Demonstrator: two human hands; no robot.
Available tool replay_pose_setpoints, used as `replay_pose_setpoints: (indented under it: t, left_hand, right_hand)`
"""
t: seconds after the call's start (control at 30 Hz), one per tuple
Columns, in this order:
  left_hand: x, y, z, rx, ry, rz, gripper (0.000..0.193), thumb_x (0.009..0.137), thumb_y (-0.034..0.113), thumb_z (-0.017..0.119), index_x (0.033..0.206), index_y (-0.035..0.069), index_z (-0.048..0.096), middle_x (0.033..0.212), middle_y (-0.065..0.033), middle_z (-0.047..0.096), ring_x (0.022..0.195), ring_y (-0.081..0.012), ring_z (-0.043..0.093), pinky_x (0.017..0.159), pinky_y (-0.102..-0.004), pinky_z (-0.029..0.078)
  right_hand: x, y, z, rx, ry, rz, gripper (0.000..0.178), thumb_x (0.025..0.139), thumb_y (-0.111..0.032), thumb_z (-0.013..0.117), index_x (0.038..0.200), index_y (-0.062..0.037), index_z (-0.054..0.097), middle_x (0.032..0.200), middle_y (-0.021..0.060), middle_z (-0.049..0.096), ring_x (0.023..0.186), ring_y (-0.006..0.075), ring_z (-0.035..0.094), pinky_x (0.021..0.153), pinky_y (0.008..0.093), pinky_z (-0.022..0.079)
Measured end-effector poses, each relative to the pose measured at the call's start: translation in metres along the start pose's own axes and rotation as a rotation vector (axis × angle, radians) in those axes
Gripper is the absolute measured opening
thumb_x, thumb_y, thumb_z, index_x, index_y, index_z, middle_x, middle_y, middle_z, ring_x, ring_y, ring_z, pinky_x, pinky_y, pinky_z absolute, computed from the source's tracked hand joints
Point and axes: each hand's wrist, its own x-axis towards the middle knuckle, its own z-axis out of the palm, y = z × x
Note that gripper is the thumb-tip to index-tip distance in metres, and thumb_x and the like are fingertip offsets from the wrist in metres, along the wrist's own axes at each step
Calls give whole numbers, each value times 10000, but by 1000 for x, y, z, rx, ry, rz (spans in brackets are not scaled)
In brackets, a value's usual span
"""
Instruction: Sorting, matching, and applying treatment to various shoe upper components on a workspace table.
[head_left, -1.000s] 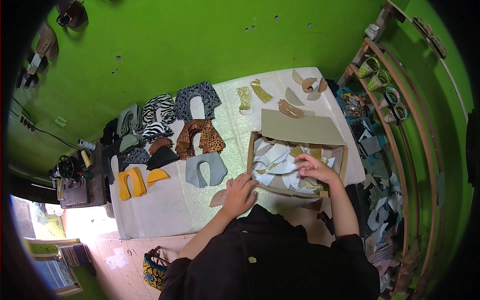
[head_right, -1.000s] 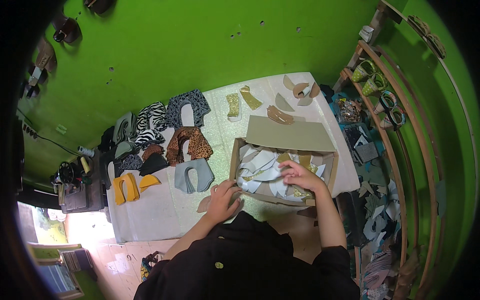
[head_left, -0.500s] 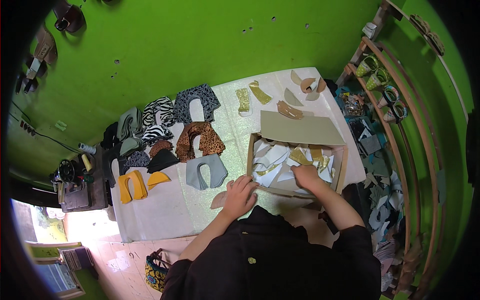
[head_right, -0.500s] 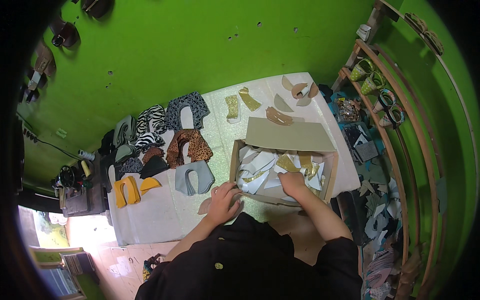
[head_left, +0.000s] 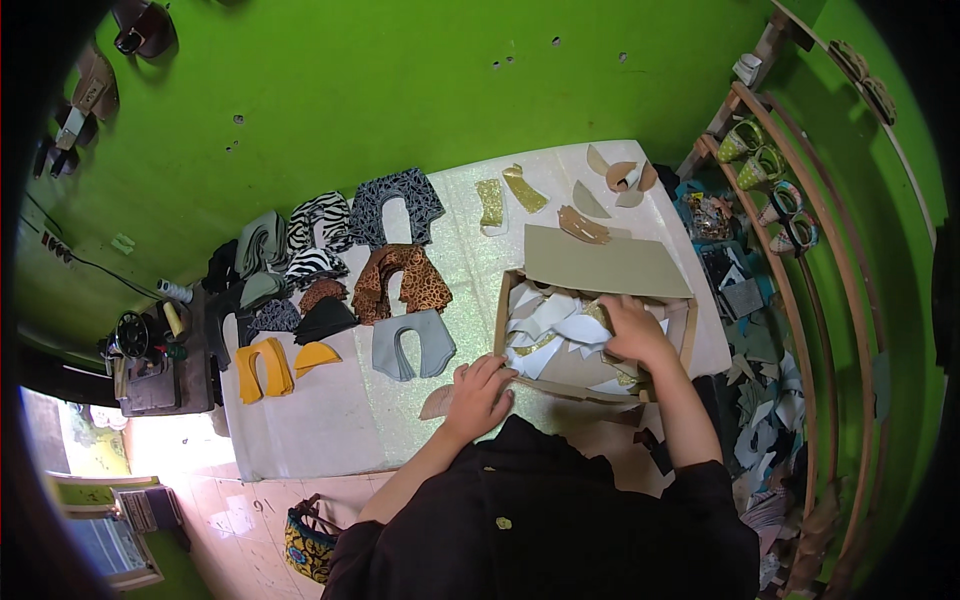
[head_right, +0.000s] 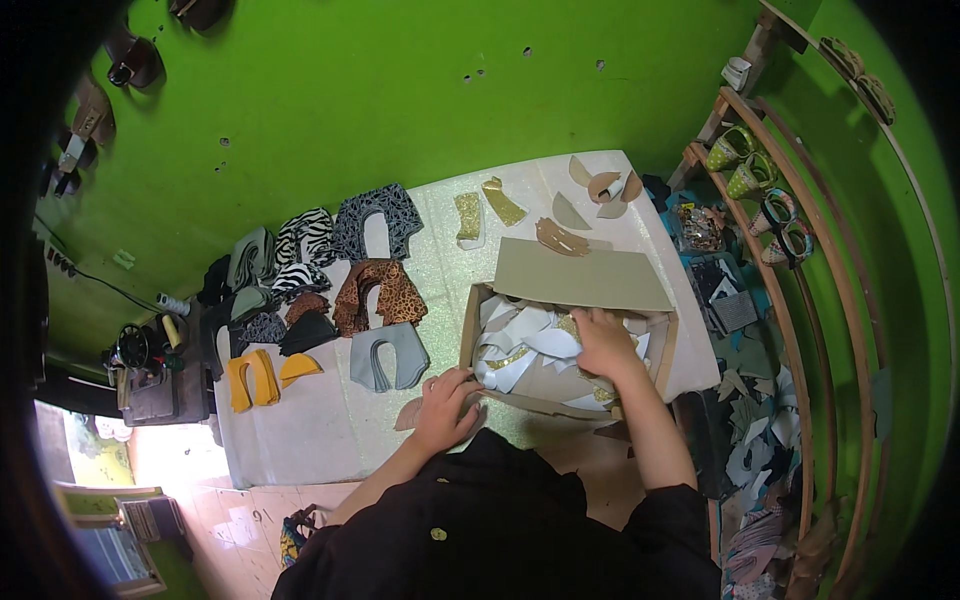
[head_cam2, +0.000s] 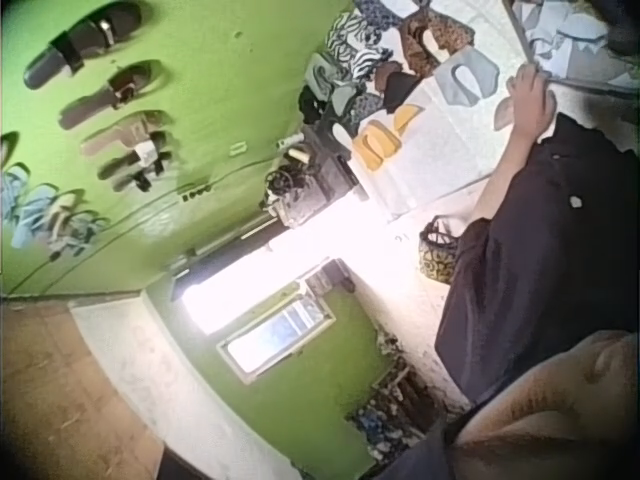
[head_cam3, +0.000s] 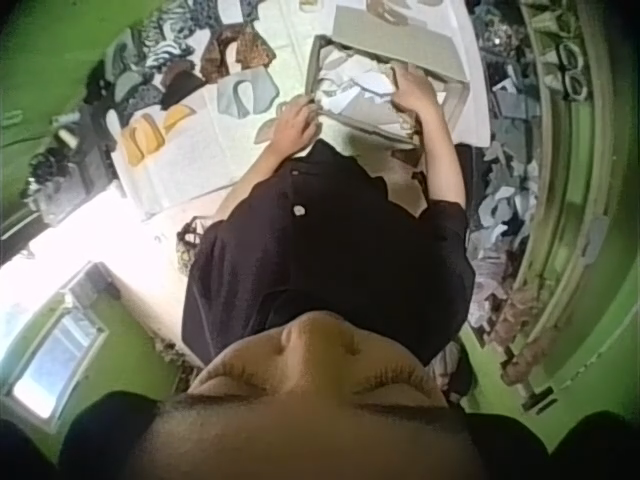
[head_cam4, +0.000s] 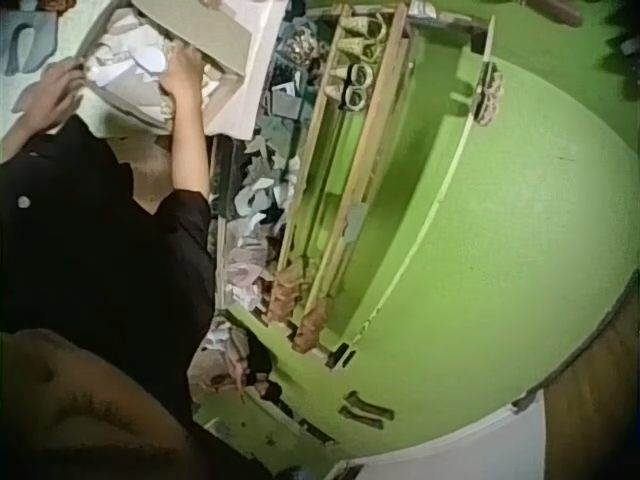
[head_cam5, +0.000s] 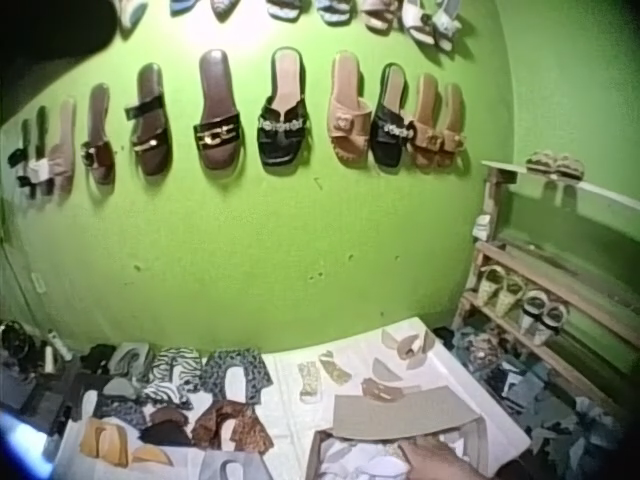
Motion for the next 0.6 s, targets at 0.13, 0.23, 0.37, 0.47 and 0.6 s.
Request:
replay_pose_setpoints:
  t: [0.13,0.23,0.37,0.47,0.6]
  left_hand:
    - [0,1,1,-10,8,24,366,728,156,624,1086,135,552,1194,-79,488,1164,-269,431,919,-446,286]
    - [0,1,2,-16,16,25,359,729,157,624,1082,134,557,1190,-77,492,1156,-267,436,922,-435,286]
    - [0,3,1,-6,3,26,363,731,149,621,1089,137,558,1193,-67,495,1152,-261,441,922,-432,288]
    - [1,2,1,6,-1,29,368,728,142,621,1091,139,562,1192,-59,503,1146,-256,449,919,-425,295]
    - [3,-1,1,-5,51,39,363,713,120,622,1072,135,573,1180,-60,514,1124,-258,462,902,-404,311]
  right_hand:
    - [16,-40,19,-30,38,-187,448,658,-31,587,1100,-79,532,1053,137,541,1018,317,524,785,429,456]
    - [30,-57,54,-188,191,-380,524,670,-92,632,1175,-114,495,1098,118,513,993,299,558,776,418,464]
    - [45,-51,66,-141,-87,-283,452,669,-116,656,1108,-155,558,1063,110,546,945,287,589,754,409,485]
    - [44,-37,59,-231,-160,-342,281,693,-97,618,970,-145,626,957,92,597,882,284,613,733,401,496]
    - [28,-17,38,-80,-113,-387,201,691,-42,545,851,-116,642,857,68,613,841,275,616,729,383,491]
